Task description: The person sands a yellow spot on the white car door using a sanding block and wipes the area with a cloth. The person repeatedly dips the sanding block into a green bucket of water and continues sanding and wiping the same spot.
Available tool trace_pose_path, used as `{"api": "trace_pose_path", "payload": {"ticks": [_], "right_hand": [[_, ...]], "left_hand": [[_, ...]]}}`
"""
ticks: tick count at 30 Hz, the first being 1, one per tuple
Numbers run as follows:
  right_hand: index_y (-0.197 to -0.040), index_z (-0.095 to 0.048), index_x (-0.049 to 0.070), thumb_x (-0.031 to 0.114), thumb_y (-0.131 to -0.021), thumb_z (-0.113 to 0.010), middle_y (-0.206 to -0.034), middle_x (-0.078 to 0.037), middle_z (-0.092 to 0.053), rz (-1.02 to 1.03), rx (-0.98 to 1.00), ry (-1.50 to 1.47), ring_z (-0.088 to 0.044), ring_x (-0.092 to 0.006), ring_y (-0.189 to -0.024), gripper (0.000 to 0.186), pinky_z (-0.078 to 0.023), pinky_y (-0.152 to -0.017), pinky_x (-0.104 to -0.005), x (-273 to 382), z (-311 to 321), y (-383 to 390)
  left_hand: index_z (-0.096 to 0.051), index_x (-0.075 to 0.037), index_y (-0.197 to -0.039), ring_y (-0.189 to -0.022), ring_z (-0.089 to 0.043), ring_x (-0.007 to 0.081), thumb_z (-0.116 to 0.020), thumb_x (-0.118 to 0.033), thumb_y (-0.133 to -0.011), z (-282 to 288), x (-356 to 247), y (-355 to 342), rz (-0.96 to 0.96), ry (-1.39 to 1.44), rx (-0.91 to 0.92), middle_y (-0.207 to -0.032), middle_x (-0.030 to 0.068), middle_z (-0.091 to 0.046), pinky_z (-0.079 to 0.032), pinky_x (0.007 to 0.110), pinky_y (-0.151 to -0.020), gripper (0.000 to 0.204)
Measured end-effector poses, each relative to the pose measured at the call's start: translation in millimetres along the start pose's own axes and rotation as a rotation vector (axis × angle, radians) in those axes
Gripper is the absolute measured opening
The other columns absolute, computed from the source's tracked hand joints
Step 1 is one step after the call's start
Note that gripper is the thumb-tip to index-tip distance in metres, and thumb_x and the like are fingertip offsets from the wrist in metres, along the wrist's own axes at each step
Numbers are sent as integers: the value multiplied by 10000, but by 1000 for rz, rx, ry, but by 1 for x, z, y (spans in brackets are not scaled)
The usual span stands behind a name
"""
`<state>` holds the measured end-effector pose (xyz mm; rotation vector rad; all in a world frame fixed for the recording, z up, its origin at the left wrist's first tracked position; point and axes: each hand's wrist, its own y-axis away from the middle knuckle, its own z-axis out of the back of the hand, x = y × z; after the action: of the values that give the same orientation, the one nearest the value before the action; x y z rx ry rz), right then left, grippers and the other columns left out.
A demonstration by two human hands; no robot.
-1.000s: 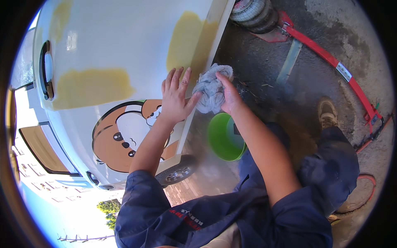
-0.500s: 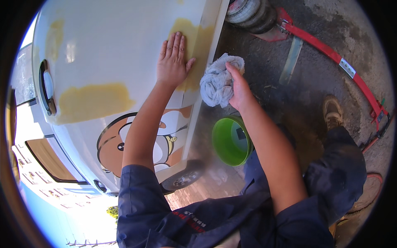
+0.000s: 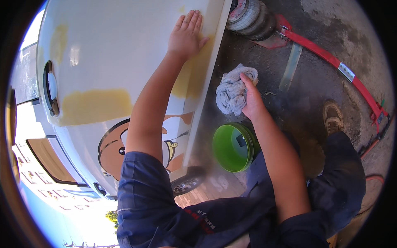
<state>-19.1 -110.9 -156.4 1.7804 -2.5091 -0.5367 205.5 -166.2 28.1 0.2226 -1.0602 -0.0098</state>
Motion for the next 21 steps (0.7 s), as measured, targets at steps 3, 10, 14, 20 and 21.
{"api": "trace_pose_path", "payload": {"ticks": [3, 10, 14, 20, 21], "right_hand": [[-1303, -643, 108, 434, -955, -735, -1222, -80, -715, 32, 7, 26, -694, -252, -1121, 485, -546, -1017, -438, 1, 3, -3], [-1301, -646, 109, 437, -974, -707, -1236, -78, -714, 15, 17, 17, -689, -254, -1139, 468, -535, -1031, -440, -8, 0, -7], [-1299, -649, 98, 428, -992, -685, -1236, -84, -717, 8, 51, 15, -692, -258, -1136, 452, -536, -1030, -439, -19, 1, -11], [-1298, -652, 89, 441, -1003, -670, -1236, -83, -718, -16, 60, 37, -694, -255, -1130, 459, -537, -1031, -437, -29, -1, -16], [-1299, -652, 90, 448, -1003, -670, -1237, -82, -718, -21, 48, 41, -695, -254, -1129, 465, -537, -1033, -438, -30, -3, -15]], "left_hand": [[-306, -36, -1637, -1612, -172, 204, -374, -590, -1058, 0, -9, 31, -36, 70, 66, -1722, 73, -280, -97, 413, -1314, 804], [-303, -14, -1630, -1609, -191, 227, -418, -566, -1041, 6, -23, 94, -32, 174, 59, -1709, 98, -299, -97, 422, -1315, 815], [-311, -5, -1625, -1608, -196, 246, -430, -556, -1038, 9, -29, 138, -21, 249, 84, -1708, 123, -293, -95, 432, -1314, 814], [-296, 4, -1628, -1616, -168, 260, -447, -550, -1034, -1, -47, 211, -5, 283, 194, -1720, 129, -263, -76, 443, -1314, 827], [-293, 5, -1629, -1617, -162, 262, -450, -550, -1034, 0, -50, 221, -1, 283, 219, -1723, 130, -255, -73, 444, -1314, 830]]}}
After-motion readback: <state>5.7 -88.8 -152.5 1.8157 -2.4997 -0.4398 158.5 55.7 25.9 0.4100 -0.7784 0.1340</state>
